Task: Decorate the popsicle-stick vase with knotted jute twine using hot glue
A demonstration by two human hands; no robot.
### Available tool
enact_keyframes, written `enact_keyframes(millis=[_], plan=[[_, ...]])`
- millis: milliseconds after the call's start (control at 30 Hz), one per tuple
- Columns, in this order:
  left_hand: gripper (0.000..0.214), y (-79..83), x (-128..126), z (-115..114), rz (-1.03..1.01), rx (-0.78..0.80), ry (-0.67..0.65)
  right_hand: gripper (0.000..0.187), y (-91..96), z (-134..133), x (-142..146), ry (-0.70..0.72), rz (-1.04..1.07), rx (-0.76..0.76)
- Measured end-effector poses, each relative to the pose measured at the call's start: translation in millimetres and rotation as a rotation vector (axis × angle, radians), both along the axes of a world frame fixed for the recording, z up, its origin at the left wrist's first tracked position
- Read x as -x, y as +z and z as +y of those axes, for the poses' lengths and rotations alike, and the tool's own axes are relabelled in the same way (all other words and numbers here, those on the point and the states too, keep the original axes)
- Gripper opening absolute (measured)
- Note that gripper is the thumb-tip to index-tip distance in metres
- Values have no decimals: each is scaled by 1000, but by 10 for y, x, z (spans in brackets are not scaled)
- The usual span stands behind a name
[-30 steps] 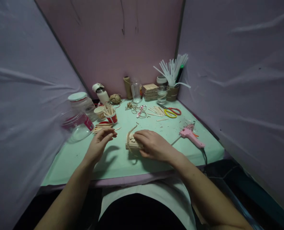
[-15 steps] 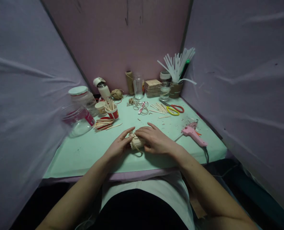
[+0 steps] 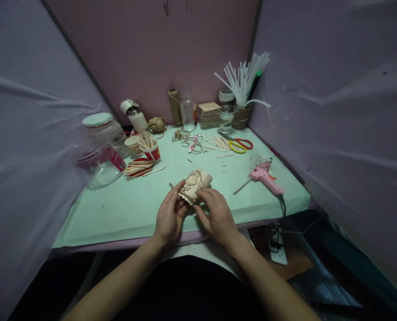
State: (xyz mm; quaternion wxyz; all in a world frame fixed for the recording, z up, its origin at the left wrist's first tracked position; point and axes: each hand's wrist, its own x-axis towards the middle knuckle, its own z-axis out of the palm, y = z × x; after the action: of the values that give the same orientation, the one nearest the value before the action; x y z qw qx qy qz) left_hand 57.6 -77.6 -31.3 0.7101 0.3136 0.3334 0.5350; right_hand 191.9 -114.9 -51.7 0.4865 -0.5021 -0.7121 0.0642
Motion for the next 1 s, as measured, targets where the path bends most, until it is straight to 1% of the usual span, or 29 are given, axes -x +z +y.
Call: enact_keyframes(millis=[100,200,367,500,600,833,1000], plan=[[42,-47,11,-18,9,-10,10,42,-103,54,4,33,-34,-29],[45,-75,19,-21,6,-17,22,43,-153,62,-15,55,-59,-53],[45,-52,12,-26,-12,12,61,42,-125,33,-32,56,-115,-84],[41,-18,5,-27,-41,34,85,38,-103,55,-31,34,-134,-137],[37,-6,0,-21,-70,43,99,36,-111,78,-20,43,-137,-171],[32,30,-10,-5,-97,68,127,33,-104,85,24,58,-136,-181],[32,56,0,7,-95,102,134,36,-127,89,36,64,-123,-178]])
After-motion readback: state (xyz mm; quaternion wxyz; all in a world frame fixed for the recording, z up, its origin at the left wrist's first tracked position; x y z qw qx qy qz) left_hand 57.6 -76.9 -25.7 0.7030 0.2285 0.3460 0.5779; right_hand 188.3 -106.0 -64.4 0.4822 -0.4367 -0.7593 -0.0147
